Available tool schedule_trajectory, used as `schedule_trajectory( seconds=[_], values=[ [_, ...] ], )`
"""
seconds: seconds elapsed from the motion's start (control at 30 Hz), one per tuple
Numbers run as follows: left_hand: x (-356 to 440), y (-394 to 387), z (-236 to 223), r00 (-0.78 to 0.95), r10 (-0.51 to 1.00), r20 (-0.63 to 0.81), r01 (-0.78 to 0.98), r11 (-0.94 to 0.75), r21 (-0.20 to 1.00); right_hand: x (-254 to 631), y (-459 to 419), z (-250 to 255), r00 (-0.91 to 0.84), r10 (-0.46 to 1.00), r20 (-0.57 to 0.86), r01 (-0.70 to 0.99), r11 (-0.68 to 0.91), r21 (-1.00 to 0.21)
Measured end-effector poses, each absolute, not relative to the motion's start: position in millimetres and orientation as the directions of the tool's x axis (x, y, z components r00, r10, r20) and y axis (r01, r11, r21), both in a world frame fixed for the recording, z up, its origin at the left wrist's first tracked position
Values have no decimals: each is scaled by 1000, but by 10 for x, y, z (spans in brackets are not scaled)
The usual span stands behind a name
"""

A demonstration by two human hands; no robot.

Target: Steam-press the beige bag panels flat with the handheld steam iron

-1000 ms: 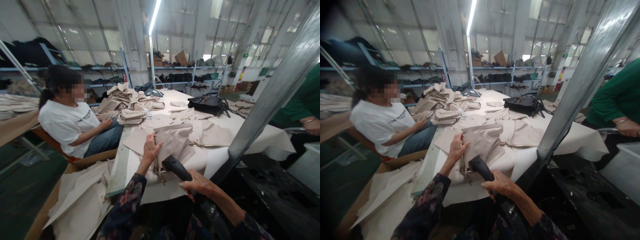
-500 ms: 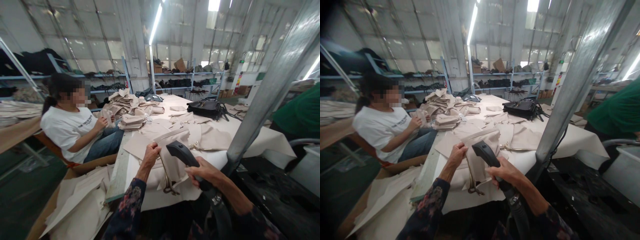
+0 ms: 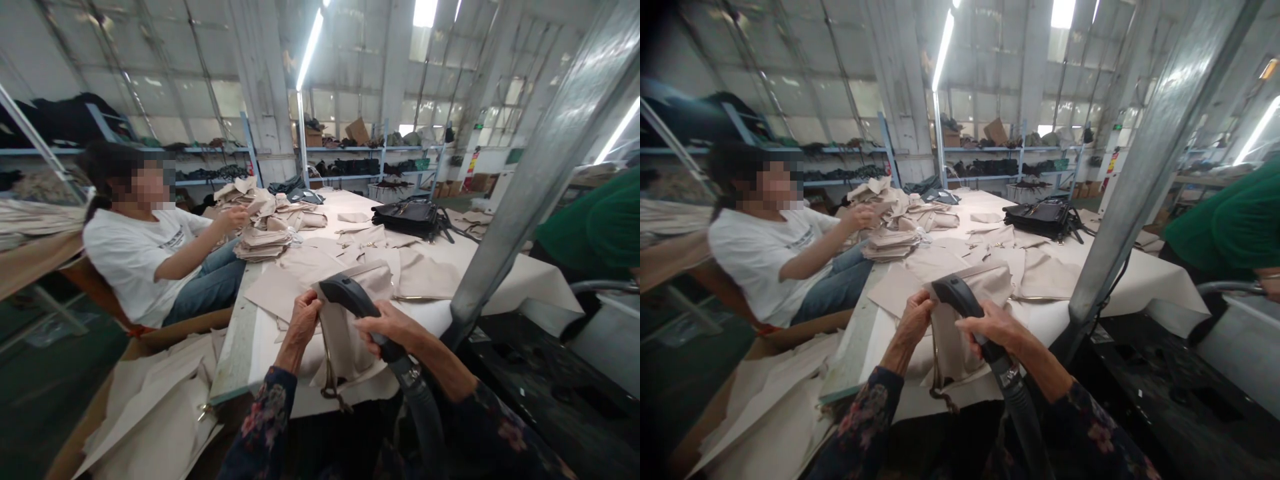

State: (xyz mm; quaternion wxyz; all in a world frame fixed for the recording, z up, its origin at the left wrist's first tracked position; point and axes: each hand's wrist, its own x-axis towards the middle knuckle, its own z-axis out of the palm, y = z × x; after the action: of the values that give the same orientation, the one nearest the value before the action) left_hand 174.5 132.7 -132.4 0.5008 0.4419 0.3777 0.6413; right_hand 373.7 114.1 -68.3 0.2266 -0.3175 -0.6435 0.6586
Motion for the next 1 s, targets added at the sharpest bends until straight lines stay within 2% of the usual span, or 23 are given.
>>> schedule_trajectory(
  seconds=[0.1,0.2,0.4,0.6,0.7,0.8,0.93,1.0],
  values=[
    [1764,1310,-1369,-74,982,175,-294,-189,937,3714,1125,-687,-676,725,-129,111,-73,-991],
    [1778,1286,-1408,-113,982,150,-302,-178,937,3697,1194,-664,-641,764,-71,53,-48,-997],
    [1686,1325,-1367,-173,975,140,-383,-198,902,3902,1107,-657,-656,752,-59,-12,-89,-996],
    [1754,1261,-1342,-114,973,198,-402,-228,887,3807,980,-683,-671,727,-144,105,-98,-990],
    [1788,1211,-1358,-98,978,182,-364,-206,908,3649,1067,-685,-651,747,-137,115,-81,-990],
    [1727,1202,-1300,-134,980,147,-311,-183,933,3607,1172,-628,-582,812,-45,59,-12,-998],
    [1415,1283,-992,-281,942,185,-239,-255,937,3782,1168,-453,-570,822,4,-56,-34,-998],
    [1172,1350,-756,-362,899,245,-138,-312,940,3897,1106,-384,-576,817,10,-95,-55,-994]
  ],
)
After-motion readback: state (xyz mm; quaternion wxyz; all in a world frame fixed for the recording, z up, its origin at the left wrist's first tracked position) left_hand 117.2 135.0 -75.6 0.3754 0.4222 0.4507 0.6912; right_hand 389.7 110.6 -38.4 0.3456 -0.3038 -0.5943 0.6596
